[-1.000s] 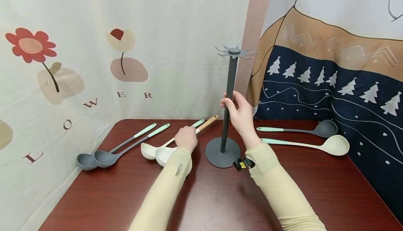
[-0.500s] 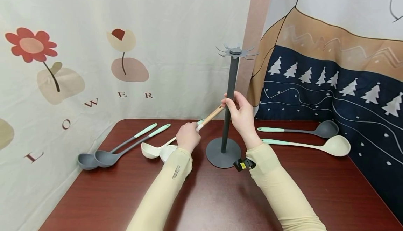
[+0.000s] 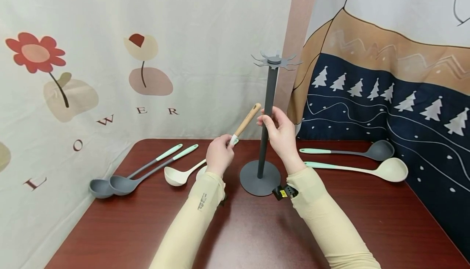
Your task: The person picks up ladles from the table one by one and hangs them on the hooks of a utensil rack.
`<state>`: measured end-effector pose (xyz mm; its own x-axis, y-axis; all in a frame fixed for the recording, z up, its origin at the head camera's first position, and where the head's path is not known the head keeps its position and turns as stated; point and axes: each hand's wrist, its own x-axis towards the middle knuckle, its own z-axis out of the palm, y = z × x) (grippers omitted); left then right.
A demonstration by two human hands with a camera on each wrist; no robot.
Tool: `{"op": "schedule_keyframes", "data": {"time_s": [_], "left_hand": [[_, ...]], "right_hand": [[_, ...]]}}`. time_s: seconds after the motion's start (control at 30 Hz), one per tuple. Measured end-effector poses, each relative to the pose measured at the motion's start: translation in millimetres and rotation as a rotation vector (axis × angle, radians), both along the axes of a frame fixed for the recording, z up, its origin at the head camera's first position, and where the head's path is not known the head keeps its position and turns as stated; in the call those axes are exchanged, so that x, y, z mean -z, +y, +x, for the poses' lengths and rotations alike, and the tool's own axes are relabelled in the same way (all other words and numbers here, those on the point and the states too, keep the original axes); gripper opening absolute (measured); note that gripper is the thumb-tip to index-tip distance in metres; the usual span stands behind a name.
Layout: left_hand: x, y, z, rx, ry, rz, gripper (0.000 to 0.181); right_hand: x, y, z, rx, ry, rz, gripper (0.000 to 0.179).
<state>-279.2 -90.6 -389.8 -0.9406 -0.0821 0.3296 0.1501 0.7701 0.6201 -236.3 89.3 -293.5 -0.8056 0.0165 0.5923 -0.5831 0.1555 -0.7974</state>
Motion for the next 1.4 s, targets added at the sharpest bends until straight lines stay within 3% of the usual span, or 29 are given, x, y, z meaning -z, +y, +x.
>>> {"op": "schedule_keyframes", "data": {"time_s": [0.43, 0.73, 1.13, 1.4], "left_hand": [[-8.3, 4.2, 3.8, 0.03, 0.102, 0.111, 0.019], [-18.5, 2.7, 1.4, 0.05, 0.168, 0.24, 0.019], [-35.0, 4.0, 5.0, 0.078, 0.17, 0.37, 0.02], [-46.1, 4.0, 4.3, 0.122, 0.212, 0.473, 0.023]], "right_hand": [[0.0, 0, 0.4, 0.005, -0.003, 0.007, 0.018], [0.6, 0, 0.4, 0.005, 0.012, 0.002, 0.018], [0.9, 0, 0.1, 0.002, 0.007, -0.007, 0.019], [1.1, -1, -1.1, 0.004, 0.012, -0.005, 0.019]]}}
